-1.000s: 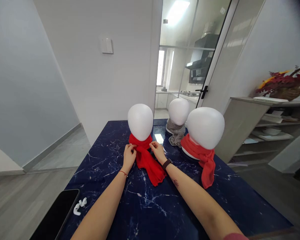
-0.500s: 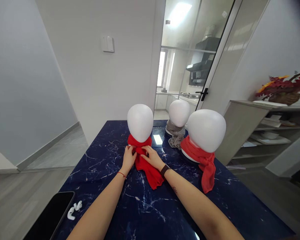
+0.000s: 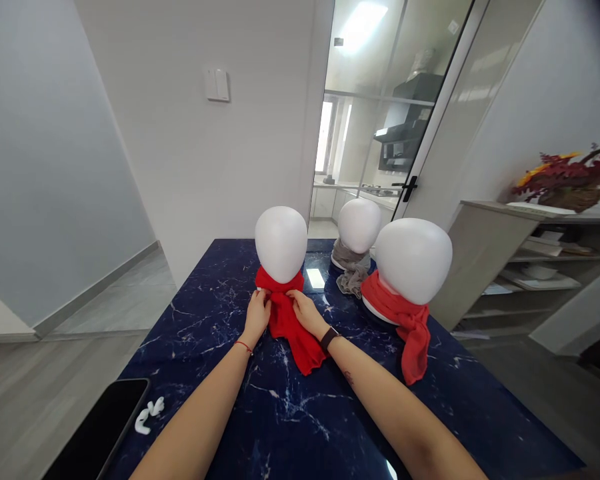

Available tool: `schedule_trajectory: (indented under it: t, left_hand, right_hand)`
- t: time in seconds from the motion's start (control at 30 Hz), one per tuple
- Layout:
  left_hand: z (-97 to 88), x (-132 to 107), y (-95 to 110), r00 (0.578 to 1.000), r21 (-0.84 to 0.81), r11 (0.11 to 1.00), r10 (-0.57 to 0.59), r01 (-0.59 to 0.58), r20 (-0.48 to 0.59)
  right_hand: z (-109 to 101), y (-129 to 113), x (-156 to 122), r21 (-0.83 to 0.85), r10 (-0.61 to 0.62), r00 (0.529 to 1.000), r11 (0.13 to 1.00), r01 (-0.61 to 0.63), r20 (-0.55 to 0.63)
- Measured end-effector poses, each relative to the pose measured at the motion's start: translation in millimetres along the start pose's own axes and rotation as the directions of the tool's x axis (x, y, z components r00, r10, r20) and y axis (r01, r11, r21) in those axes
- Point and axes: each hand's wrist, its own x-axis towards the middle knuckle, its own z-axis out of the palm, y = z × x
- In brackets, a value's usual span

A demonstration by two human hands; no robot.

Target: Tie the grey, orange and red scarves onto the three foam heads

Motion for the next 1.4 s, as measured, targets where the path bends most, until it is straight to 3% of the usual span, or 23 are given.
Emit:
schedule_trajectory:
  t: [0.27,0.47,0.63,0.77,0.9,1.0,1.07,1.2,1.4]
  left_hand:
    - [0.7,-1,0,0.998,0.024,0.998,-0.056,0.057,-0.031]
    - [0.7,1,1,0.994,0.008,0.996,-0.093,0.093,-0.057]
    - [0.0,2,-1,0.99,-0.055,0.991,-0.123,0.119,-0.074]
    - [-1.1,2,-2,0.979,-0.148,0.974,-0.184,0.17,-0.083]
    - [-0.4,4,-6,0.958,-0.273,0.93,-0.277,0.248,-0.073]
    - [1.3,6,-11,0.939,-0.364,0.886,-0.335,0.287,-0.077]
    - [2.3,7,-15,0.924,-0.424,0.852,-0.373,0.307,-0.08]
    - [2.8,10,-21,0.893,-0.566,0.755,-0.444,0.331,-0.07]
    - [-6.5,12,-16,0.878,-0.767,0.552,-0.477,0.327,0.031]
  right_hand:
    - [-1,-4,-1,-0.049,-0.017,1.0,0.999,0.017,-0.002]
    - [-4,-3,0,-0.08,0.076,0.987,0.993,-0.087,-0.139]
    - [-8,-5,1,-0.027,0.187,0.935,0.979,-0.204,-0.303]
    - [-13,2,1,0.112,0.335,0.829,0.941,-0.32,-0.448]
    - [-17,21,1,0.342,0.529,0.65,0.848,-0.404,-0.546]
    - [-18,35,2,0.535,0.654,0.531,0.752,-0.385,-0.538]
    - [-20,41,4,0.657,0.719,0.492,0.676,-0.333,-0.49]
    - [-32,45,9,0.84,0.797,0.51,0.489,-0.233,-0.323]
    - [-50,39,11,0.949,0.772,0.63,0.251,-0.192,-0.077]
